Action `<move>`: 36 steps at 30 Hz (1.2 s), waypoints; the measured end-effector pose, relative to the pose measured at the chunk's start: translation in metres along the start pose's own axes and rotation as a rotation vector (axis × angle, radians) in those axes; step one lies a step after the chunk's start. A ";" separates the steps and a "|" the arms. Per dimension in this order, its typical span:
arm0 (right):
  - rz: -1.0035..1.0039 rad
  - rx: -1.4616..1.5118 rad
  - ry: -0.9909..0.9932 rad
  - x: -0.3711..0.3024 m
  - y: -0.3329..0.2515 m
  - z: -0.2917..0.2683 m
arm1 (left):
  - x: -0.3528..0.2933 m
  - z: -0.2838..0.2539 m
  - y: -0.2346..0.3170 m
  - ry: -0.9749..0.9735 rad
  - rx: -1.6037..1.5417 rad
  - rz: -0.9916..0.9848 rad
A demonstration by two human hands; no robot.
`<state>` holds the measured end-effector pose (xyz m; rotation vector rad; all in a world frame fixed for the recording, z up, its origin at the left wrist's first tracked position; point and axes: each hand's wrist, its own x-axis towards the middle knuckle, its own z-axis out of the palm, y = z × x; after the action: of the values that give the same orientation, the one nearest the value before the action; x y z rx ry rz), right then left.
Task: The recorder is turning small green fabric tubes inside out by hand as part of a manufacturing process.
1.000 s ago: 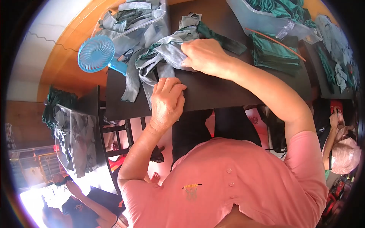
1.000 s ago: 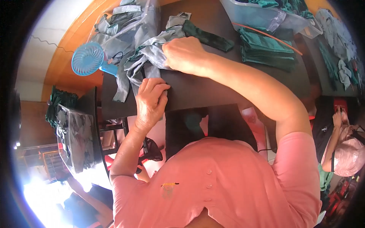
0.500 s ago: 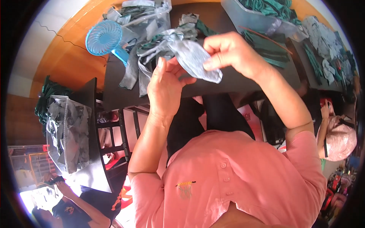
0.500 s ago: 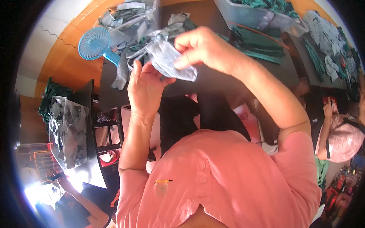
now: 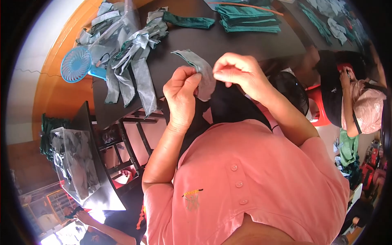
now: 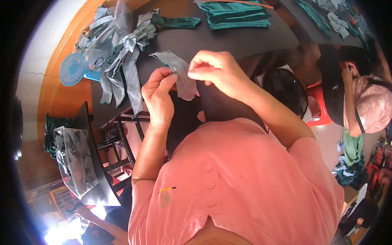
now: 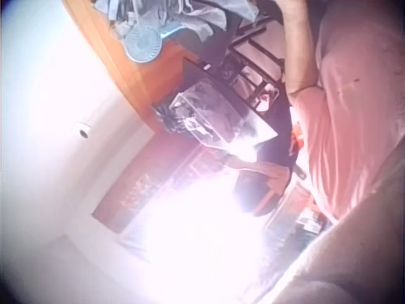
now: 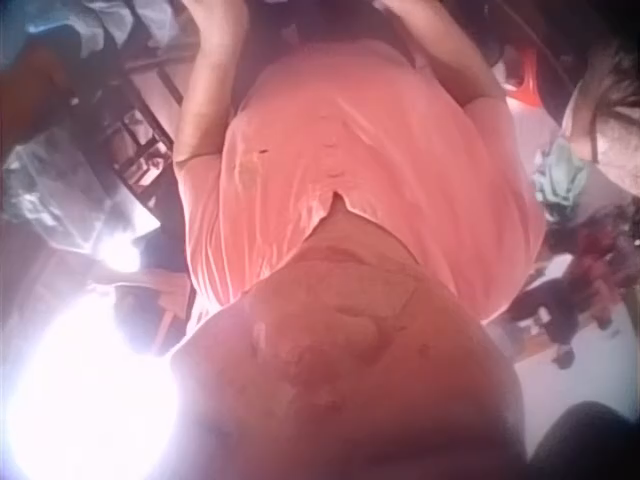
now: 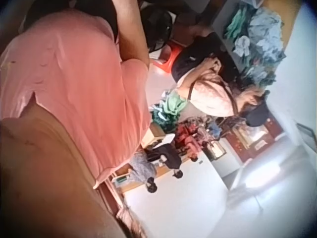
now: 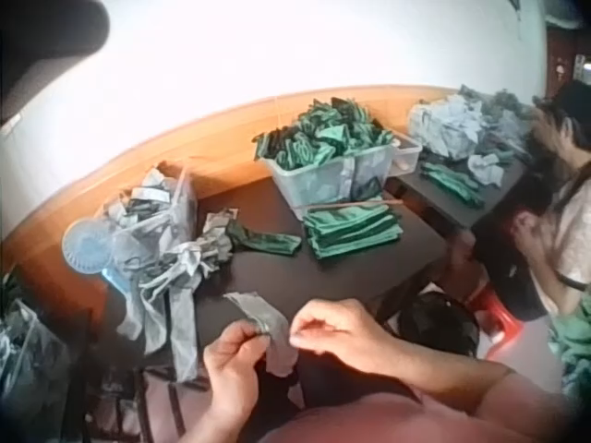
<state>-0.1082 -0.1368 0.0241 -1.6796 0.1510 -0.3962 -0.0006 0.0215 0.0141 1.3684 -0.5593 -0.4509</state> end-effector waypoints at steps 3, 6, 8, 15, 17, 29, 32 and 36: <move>0.121 0.263 -0.028 -0.003 0.011 0.016 | 0.000 0.002 -0.009 -0.080 0.315 0.274; 0.196 0.255 0.004 -0.007 0.016 0.024 | -0.003 0.005 -0.011 -0.071 0.595 0.467; 0.245 0.250 -0.002 -0.007 0.018 0.026 | -0.007 0.005 -0.009 -0.076 0.660 0.461; 0.267 0.431 -0.015 -0.003 0.025 0.029 | -0.019 -0.003 -0.008 -0.120 0.356 0.321; 0.295 0.446 -0.013 -0.004 0.027 0.031 | -0.022 -0.005 -0.009 -0.081 0.177 0.150; 0.313 0.415 0.029 -0.009 0.026 0.033 | -0.024 -0.004 -0.016 -0.114 0.415 0.389; 0.329 0.479 0.031 -0.011 0.033 0.033 | -0.027 -0.004 -0.014 -0.083 0.200 0.190; 0.365 0.577 0.042 -0.011 0.038 0.035 | -0.026 -0.006 -0.019 -0.002 -0.196 -0.142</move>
<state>-0.1020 -0.1067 -0.0190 -1.0470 0.3345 -0.1735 -0.0173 0.0391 -0.0081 1.2239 -0.4097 -0.6066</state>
